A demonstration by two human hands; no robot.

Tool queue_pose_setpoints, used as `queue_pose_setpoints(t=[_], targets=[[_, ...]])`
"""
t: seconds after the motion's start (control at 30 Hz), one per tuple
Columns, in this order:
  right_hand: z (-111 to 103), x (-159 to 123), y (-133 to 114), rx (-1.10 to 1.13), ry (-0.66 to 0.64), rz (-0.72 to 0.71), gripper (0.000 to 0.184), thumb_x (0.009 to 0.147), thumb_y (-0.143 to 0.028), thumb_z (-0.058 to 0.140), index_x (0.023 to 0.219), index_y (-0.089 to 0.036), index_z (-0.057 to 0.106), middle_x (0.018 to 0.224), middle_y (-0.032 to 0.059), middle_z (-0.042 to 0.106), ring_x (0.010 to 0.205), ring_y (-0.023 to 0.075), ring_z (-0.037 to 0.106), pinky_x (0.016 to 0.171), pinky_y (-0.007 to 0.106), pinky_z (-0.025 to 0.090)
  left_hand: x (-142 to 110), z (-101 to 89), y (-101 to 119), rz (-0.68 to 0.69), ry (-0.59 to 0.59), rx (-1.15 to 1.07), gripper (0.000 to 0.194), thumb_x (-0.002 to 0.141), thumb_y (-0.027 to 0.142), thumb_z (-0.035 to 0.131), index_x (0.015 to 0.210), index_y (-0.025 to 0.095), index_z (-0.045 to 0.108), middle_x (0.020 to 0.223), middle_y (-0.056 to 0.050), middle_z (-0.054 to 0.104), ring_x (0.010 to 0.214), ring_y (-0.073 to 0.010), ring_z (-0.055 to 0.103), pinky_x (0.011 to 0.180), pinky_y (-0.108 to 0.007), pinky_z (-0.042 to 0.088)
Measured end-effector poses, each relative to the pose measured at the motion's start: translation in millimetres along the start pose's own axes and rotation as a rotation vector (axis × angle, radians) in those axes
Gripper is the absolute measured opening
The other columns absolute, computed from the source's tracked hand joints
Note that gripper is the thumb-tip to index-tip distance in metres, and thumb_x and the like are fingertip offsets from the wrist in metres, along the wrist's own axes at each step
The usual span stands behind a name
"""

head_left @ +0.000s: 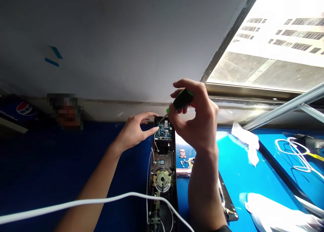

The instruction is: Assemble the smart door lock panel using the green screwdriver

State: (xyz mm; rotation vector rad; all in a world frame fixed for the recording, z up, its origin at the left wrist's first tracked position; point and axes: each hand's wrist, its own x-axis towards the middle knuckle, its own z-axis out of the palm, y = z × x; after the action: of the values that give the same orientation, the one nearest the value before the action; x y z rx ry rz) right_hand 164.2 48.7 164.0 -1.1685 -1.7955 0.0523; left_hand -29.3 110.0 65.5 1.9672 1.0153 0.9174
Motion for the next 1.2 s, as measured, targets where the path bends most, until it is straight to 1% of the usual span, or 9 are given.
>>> queue_pose_setpoints(t=[0.1, 0.2, 0.33, 0.47, 0.6, 0.73, 0.87, 1.03, 1.2], targets=[[-11, 0, -3, -0.002, -0.01, 0.024, 0.047, 0.089, -0.016, 0.063, 0.131, -0.036, 0.053, 0.11, 0.0046, 0.071, 0.085, 0.0233, 0.07, 0.074, 0.041, 0.063, -1, 0.9, 6, 0.115, 0.116, 0.196, 0.03, 0.086, 0.035, 0.082, 0.115, 0.026, 0.078, 0.144, -0.008, 0.06, 0.127, -0.0284, 0.063, 0.111, -0.046, 0.053], [-22, -2, 0, 0.019, 0.013, 0.027, 0.054, 0.087, -0.021, 0.068, 0.134, -0.041, 0.047, 0.113, 0.004, 0.07, 0.094, 0.0281, 0.073, 0.072, 0.043, 0.064, -2, 2.9, 12, 0.204, 0.171, 0.273, 0.011, 0.091, 0.03, 0.078, 0.096, 0.022, 0.081, 0.133, -0.008, 0.062, 0.111, -0.023, 0.066, 0.101, -0.04, 0.056], [-33, -9, 4, 0.01, 0.023, 0.054, 0.058, 0.089, -0.024, 0.068, 0.137, -0.044, 0.043, 0.116, 0.0052, 0.069, 0.099, 0.03, 0.073, 0.074, 0.046, 0.066, -3, 7.0, 21, 0.253, 0.089, 0.272, 0.007, 0.093, 0.026, 0.075, 0.094, 0.02, 0.08, 0.11, -0.005, 0.07, 0.096, -0.0194, 0.068, 0.089, -0.034, 0.057], [-40, -15, 4, 0.027, 0.062, 0.06, 0.051, 0.09, -0.021, 0.065, 0.134, -0.041, 0.047, 0.115, 0.0056, 0.07, 0.105, 0.0297, 0.073, 0.078, 0.046, 0.066, -7, 17.0, 31, 0.226, 0.058, 0.253, 0.023, 0.088, 0.027, 0.082, 0.111, 0.021, 0.08, 0.107, -0.004, 0.077, 0.096, -0.021, 0.071, 0.09, -0.034, 0.057], [-48, -18, 1, 0.041, 0.071, 0.07, 0.042, 0.09, -0.022, 0.066, 0.125, -0.037, 0.052, 0.108, 0.0044, 0.072, 0.1, 0.029, 0.074, 0.077, 0.044, 0.067, -10, 30.0, 40, 0.194, 0.056, 0.206, 0.013, 0.094, 0.027, 0.075, 0.101, 0.019, 0.081, 0.098, -0.005, 0.082, 0.087, -0.0213, 0.075, 0.085, -0.034, 0.058], [-60, -24, 3, 0.073, 0.058, 0.131, 0.036, 0.088, -0.021, 0.067, 0.119, -0.035, 0.056, 0.104, 0.0027, 0.073, 0.094, 0.0263, 0.075, 0.081, 0.043, 0.066, -13, 38.2, 51, 0.2, -0.048, 0.253, 0.012, 0.094, 0.023, 0.073, 0.102, 0.02, 0.081, 0.102, -0.005, 0.083, 0.09, -0.0224, 0.077, 0.084, -0.034, 0.058], [-74, -35, 17, 0.074, -0.038, 0.148, 0.039, 0.087, -0.019, 0.066, 0.123, -0.033, 0.06, 0.1, 0.001, 0.072, 0.082, 0.0211, 0.071, 0.077, 0.04, 0.063, -18, 48.9, 61, 0.262, -0.167, 0.29, 0.015, 0.095, 0.016, 0.068, 0.104, 0.02, 0.08, 0.102, -0.005, 0.081, 0.092, -0.0215, 0.075, 0.086, -0.034, 0.057], [-95, -47, 35, 0.058, -0.244, 0.223, 0.043, 0.081, -0.017, 0.067, 0.123, -0.027, 0.064, 0.079, -0.0037, 0.066, 0.062, 0.0141, 0.061, 0.068, 0.034, 0.058, -24, 72.0, 65, 0.32, -0.332, 0.378, 0.018, 0.096, 0.011, 0.064, 0.103, 0.019, 0.078, 0.099, -0.006, 0.077, 0.091, -0.0208, 0.071, 0.081, -0.032, 0.054], [-113, -57, 44, -0.07, -0.408, 0.348, 0.045, 0.078, -0.02, 0.069, 0.122, -0.03, 0.066, 0.065, -0.0059, 0.063, 0.058, 0.0157, 0.064, 0.053, 0.027, 0.047, -22, 88.8, 72, 0.36, -0.434, 0.612, 0.018, 0.096, 0.009, 0.063, 0.087, 0.017, 0.076, 0.086, -0.006, 0.071, 0.081, -0.02, 0.064, 0.077, -0.033, 0.049]])
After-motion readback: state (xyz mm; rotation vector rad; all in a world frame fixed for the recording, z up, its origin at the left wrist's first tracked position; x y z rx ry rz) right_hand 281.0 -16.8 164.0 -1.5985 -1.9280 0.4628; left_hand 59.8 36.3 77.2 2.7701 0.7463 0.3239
